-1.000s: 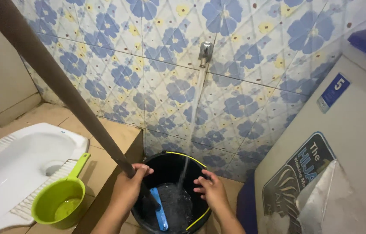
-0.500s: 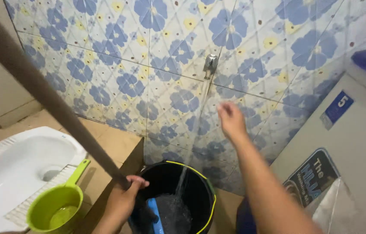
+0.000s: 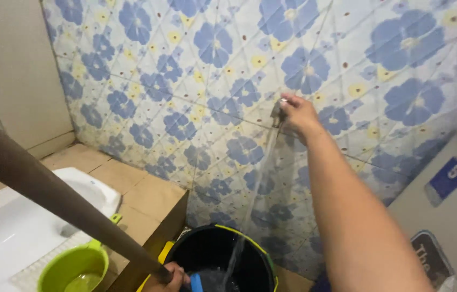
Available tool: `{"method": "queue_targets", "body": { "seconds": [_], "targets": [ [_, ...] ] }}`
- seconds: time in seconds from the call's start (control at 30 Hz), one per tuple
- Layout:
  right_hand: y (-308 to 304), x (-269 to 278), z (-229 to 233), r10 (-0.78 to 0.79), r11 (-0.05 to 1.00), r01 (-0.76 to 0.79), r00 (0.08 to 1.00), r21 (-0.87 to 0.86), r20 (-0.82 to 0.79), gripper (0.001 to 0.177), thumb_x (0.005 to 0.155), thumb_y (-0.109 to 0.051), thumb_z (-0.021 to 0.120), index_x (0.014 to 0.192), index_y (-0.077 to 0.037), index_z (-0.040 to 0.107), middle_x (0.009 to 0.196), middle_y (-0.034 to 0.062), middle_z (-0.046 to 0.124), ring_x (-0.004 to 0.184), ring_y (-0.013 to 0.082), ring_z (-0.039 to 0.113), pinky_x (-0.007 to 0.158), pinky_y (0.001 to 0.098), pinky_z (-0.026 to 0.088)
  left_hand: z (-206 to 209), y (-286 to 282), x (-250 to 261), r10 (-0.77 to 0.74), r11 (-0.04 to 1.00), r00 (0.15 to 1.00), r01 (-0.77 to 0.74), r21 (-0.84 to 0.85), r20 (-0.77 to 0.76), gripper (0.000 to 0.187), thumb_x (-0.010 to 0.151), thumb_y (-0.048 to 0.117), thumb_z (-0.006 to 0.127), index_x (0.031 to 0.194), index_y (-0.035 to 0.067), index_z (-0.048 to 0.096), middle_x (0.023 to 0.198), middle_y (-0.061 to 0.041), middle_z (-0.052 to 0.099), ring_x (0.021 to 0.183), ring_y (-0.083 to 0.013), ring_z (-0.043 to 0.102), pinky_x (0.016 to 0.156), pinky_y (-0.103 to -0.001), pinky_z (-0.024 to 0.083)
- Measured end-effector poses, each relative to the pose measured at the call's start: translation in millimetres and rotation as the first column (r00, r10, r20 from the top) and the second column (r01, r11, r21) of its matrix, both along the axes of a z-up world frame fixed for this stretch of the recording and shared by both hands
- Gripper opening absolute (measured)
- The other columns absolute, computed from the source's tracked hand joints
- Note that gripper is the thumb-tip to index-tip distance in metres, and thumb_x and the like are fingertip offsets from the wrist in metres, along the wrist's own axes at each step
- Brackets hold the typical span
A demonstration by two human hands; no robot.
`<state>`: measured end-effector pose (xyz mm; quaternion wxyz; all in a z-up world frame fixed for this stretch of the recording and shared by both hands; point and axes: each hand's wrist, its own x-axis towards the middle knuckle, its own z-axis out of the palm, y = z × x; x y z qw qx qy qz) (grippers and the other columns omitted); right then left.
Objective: The recorder fills a bucket with water, wrings out a mop, and prepares to mop the bathroom floor.
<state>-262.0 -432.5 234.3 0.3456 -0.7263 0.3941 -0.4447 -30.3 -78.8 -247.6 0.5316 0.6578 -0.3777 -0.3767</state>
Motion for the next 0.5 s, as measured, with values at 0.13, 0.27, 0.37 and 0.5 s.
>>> {"method": "queue_targets", "body": {
  "seconds": [0.13,0.27,0.37,0.5],
  "targets": [
    [2,11,-2,-0.038,0.993,0.041,0.999,-0.110,0.034,0.035,0.091,-0.018,0.074,0.124,-0.008,0.072,0.106,0.0048,0.076,0.093,0.0149,0.069,0.083,0.0313,0.054,72,26,-11,-0.060,0.994,0.982,0.042,0.105,0.177,0.028,0.094,0.023,0.058,0.076,0.007,0.073,0.075,-0.004,0.081,0.083,-0.0139,0.078,0.088,-0.030,0.057],
    [61,32,20,-0.457,0.860,0.392,0.876,-0.326,-0.153,0.034,0.081,-0.028,0.086,0.104,-0.005,0.077,0.093,0.0114,0.076,0.086,0.0249,0.073,0.079,0.0392,0.056,108,44,-14,0.056,0.998,0.993,-0.060,0.034,0.107,0.027,0.092,0.023,0.059,0.076,0.006,0.073,0.073,-0.007,0.079,0.080,-0.0189,0.077,0.084,-0.034,0.058],
    [93,44,37,-0.646,0.739,0.437,0.673,-0.512,-0.359,0.035,0.084,-0.036,0.085,0.094,-0.004,0.078,0.090,0.0158,0.075,0.087,0.0325,0.073,0.088,0.0465,0.052,107,48,-10,0.044,0.995,0.988,-0.056,0.079,0.146,0.031,0.094,0.026,0.059,0.075,0.007,0.076,0.074,-0.008,0.078,0.082,-0.0184,0.077,0.085,-0.034,0.058],
    [111,51,52,-0.644,0.757,0.352,0.544,-0.551,-0.538,0.039,0.090,-0.041,0.080,0.099,-0.003,0.077,0.096,0.0171,0.074,0.095,0.0366,0.070,0.108,0.0547,0.040,93,51,-2,0.089,0.995,0.949,-0.101,0.022,0.303,0.031,0.092,0.029,0.061,0.076,0.010,0.080,0.079,-0.009,0.079,0.085,-0.0192,0.076,0.085,-0.034,0.056]
  ]
}}
